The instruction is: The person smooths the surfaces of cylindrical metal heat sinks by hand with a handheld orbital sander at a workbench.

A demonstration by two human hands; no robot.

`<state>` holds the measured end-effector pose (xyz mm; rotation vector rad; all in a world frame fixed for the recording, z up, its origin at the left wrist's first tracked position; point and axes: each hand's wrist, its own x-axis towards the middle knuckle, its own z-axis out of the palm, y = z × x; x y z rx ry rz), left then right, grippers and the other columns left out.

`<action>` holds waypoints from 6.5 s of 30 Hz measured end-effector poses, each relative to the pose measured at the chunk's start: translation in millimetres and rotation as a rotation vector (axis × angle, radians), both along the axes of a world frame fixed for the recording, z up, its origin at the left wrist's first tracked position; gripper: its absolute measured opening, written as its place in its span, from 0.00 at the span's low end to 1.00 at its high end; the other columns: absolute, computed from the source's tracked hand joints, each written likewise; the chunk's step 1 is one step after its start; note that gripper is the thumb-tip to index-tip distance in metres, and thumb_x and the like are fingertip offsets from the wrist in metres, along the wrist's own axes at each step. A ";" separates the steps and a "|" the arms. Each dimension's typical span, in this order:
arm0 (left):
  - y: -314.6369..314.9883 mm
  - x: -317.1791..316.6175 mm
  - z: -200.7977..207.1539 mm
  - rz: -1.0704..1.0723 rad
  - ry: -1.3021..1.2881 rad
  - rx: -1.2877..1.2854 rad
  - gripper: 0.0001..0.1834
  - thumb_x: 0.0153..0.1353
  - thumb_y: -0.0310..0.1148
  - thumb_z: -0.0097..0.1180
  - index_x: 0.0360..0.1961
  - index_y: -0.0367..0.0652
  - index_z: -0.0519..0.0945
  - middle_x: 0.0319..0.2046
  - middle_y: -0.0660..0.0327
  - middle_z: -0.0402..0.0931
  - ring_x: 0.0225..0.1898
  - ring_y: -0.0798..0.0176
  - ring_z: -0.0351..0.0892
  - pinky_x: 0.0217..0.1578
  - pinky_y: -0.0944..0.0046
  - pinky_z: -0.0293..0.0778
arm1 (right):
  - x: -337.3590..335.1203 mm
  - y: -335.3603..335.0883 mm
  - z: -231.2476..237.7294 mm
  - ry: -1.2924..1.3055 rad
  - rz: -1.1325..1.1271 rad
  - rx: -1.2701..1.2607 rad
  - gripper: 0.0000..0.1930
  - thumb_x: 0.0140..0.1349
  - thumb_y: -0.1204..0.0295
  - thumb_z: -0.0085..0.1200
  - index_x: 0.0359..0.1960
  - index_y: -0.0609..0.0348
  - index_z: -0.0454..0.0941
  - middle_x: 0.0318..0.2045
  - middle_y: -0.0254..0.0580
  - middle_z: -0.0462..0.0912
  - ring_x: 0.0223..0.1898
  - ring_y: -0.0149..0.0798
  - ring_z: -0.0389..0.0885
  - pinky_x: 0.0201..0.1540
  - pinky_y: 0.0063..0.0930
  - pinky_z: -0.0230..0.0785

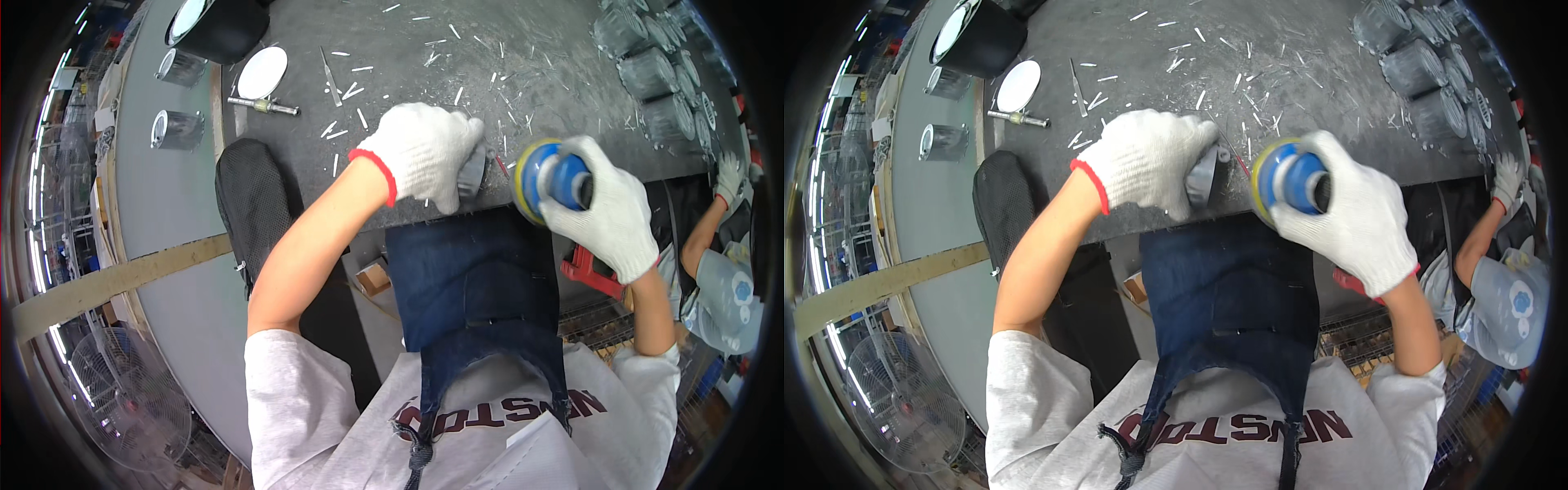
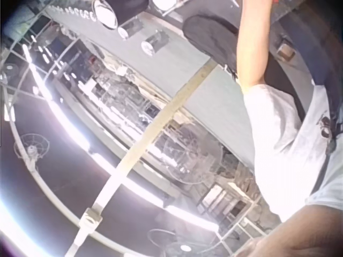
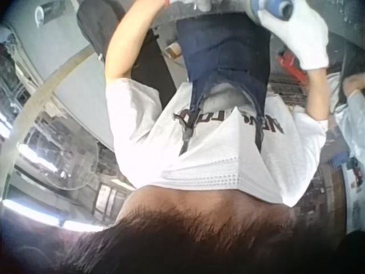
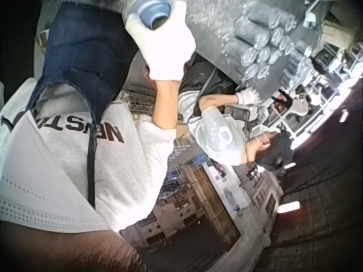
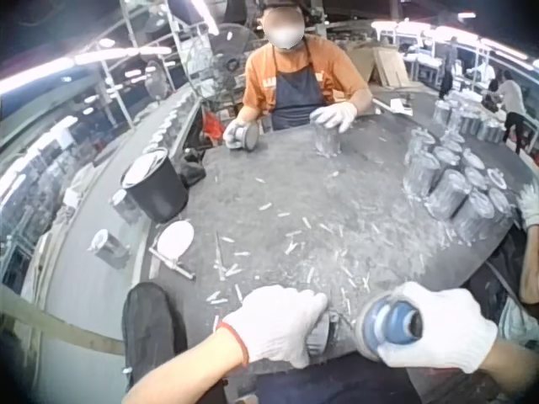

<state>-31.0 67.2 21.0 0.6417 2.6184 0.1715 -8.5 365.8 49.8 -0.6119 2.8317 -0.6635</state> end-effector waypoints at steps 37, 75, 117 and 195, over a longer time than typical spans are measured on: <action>-3.3 34.6 -12.3 -0.017 0.186 0.093 0.44 0.44 0.37 0.90 0.65 0.47 0.84 0.54 0.54 0.92 0.60 0.43 0.93 0.65 0.44 0.86 | 19.8 -8.4 -33.7 0.073 0.153 -0.321 0.39 0.52 0.60 0.86 0.66 0.54 0.84 0.54 0.52 0.96 0.51 0.57 1.01 0.58 0.46 0.94; -96.9 46.9 -19.4 0.126 0.284 0.694 0.60 0.39 0.53 0.93 0.76 0.41 0.85 0.66 0.45 0.91 0.65 0.35 0.91 0.71 0.43 0.84 | -19.9 -89.9 -15.0 -0.064 0.257 -0.658 0.39 0.47 0.70 0.83 0.66 0.57 0.84 0.58 0.47 0.92 0.60 0.51 0.96 0.70 0.45 0.85; -31.7 45.3 -22.6 0.150 0.129 0.851 0.55 0.39 0.44 0.91 0.73 0.40 0.86 0.63 0.46 0.91 0.66 0.38 0.91 0.72 0.45 0.83 | 11.9 0.3 -4.9 -0.177 0.134 -0.459 0.42 0.42 0.68 0.85 0.65 0.58 0.85 0.61 0.48 0.92 0.63 0.49 0.95 0.71 0.43 0.83; -31.7 81.4 -60.9 0.392 0.423 0.924 0.66 0.38 0.42 0.99 0.80 0.35 0.79 0.72 0.46 0.86 0.73 0.44 0.89 0.75 0.47 0.83 | -44.6 -62.7 3.7 0.017 0.369 -0.289 0.33 0.52 0.64 0.81 0.61 0.50 0.83 0.44 0.55 0.94 0.47 0.66 0.98 0.53 0.51 0.91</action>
